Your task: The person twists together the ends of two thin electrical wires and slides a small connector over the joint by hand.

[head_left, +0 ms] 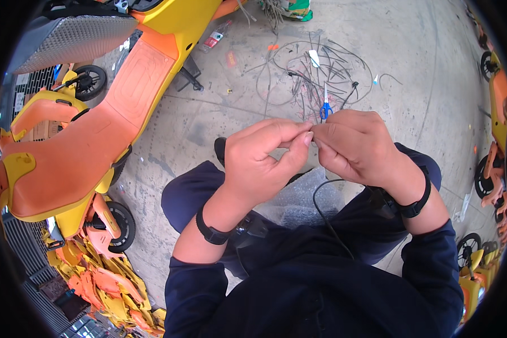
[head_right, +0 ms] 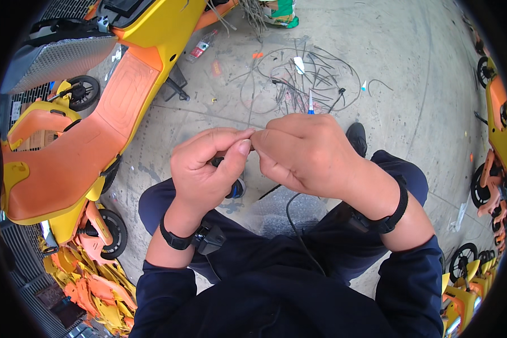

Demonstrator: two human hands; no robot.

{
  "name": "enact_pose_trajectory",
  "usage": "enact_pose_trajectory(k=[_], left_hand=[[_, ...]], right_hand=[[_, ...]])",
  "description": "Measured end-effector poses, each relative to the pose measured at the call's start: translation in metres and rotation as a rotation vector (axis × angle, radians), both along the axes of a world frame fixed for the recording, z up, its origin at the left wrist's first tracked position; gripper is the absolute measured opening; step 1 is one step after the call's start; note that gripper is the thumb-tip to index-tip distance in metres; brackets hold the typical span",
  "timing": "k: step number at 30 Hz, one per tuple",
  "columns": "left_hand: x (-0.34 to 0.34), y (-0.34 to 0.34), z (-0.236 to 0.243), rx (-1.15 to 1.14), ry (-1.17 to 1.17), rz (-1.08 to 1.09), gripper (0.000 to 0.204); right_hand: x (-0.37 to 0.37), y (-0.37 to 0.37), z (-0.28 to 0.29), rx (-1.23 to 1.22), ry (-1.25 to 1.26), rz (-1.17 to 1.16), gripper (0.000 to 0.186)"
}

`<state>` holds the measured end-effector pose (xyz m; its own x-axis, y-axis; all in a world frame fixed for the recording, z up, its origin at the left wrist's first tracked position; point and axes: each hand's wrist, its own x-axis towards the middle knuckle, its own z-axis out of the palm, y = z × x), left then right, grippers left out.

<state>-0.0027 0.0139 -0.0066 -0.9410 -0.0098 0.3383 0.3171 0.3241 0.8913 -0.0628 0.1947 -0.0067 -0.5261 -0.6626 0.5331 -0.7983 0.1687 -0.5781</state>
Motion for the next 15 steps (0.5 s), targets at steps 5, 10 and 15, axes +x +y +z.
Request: enact_pose_trajectory(k=[5, 10, 15], left_hand=[[0.0003, -0.0027, -0.0019, -0.057, 0.024, -0.021, 0.01], [0.0026, 0.0005, -0.0044, -0.08, 0.052, 0.031, 0.007], [0.0053, -0.001, -0.0071, 0.129, -0.084, -0.015, 0.005]], right_hand=[[0.0014, -0.0006, 0.0003, -0.022, 0.017, 0.008, 0.016], [0.0064, -0.0023, 0.0015, -0.021, 0.026, 0.022, 0.016], [0.0035, -0.0008, 0.0047, -0.06, -0.012, 0.064, 0.017]])
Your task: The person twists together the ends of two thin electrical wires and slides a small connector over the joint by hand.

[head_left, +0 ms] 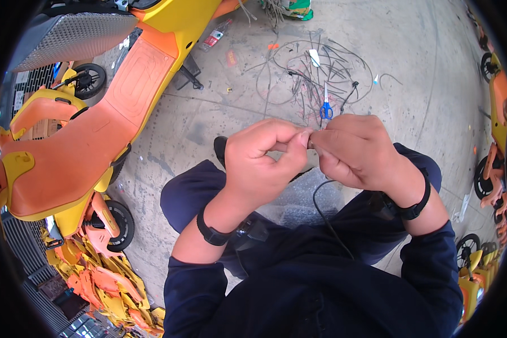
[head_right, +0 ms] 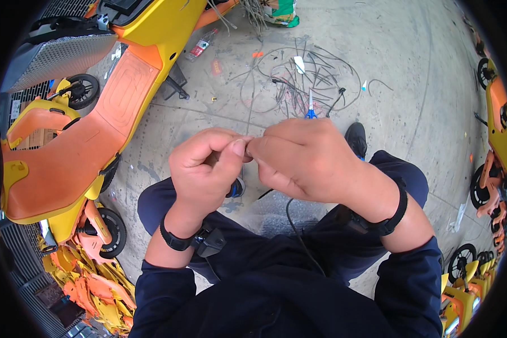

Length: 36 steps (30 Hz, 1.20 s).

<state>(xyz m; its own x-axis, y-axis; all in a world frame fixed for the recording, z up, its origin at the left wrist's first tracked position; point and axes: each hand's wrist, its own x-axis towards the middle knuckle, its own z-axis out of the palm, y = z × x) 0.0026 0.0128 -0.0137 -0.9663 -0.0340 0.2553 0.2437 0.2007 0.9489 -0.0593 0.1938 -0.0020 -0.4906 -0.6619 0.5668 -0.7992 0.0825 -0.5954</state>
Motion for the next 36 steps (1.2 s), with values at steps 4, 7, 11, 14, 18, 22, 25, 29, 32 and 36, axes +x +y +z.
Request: enact_pose_trajectory(k=[4, 7, 11, 14, 18, 22, 25, 29, 32, 36], left_hand=[[-0.002, 0.004, 0.016, 0.416, -0.293, -0.147, 0.014], [-0.004, -0.004, 0.029, 0.445, -0.509, -0.231, 0.019], [-0.001, -0.008, 0.012, 0.356, -0.351, -0.213, 0.016], [-0.005, -0.009, 0.008, 0.01, -0.102, -0.144, 0.011], [-0.007, -0.009, 0.015, -0.159, 0.081, -0.076, 0.009], [-0.009, -0.008, 0.017, -0.282, 0.228, -0.079, 0.013], [-0.01, -0.008, 0.018, -0.29, 0.274, -0.094, 0.015], [-0.009, -0.007, 0.018, -0.28, 0.286, -0.092, 0.015], [-0.009, -0.007, 0.018, -0.273, 0.27, -0.098, 0.014], [-0.008, -0.005, 0.014, -0.219, 0.238, -0.07, 0.014]], right_hand=[[-0.006, 0.004, 0.001, 0.012, -0.025, -0.009, 0.018], [-0.006, 0.005, -0.002, -0.045, -0.107, -0.005, 0.018], [-0.009, 0.01, 0.002, 0.019, -0.28, 0.047, 0.014], [-0.003, 0.011, 0.009, -0.064, -0.933, 0.069, 0.012], [-0.009, 0.014, 0.019, -0.152, -1.258, 0.162, 0.014], [-0.013, 0.017, 0.019, -0.07, -1.405, 0.282, 0.012], [-0.011, 0.015, 0.022, -0.066, -1.451, 0.31, 0.013], [-0.012, 0.016, 0.017, -0.075, -1.401, 0.329, 0.012], [-0.006, 0.012, 0.013, -0.148, -1.253, 0.256, 0.009], [0.001, 0.008, 0.009, -0.216, -1.173, 0.208, 0.008]])
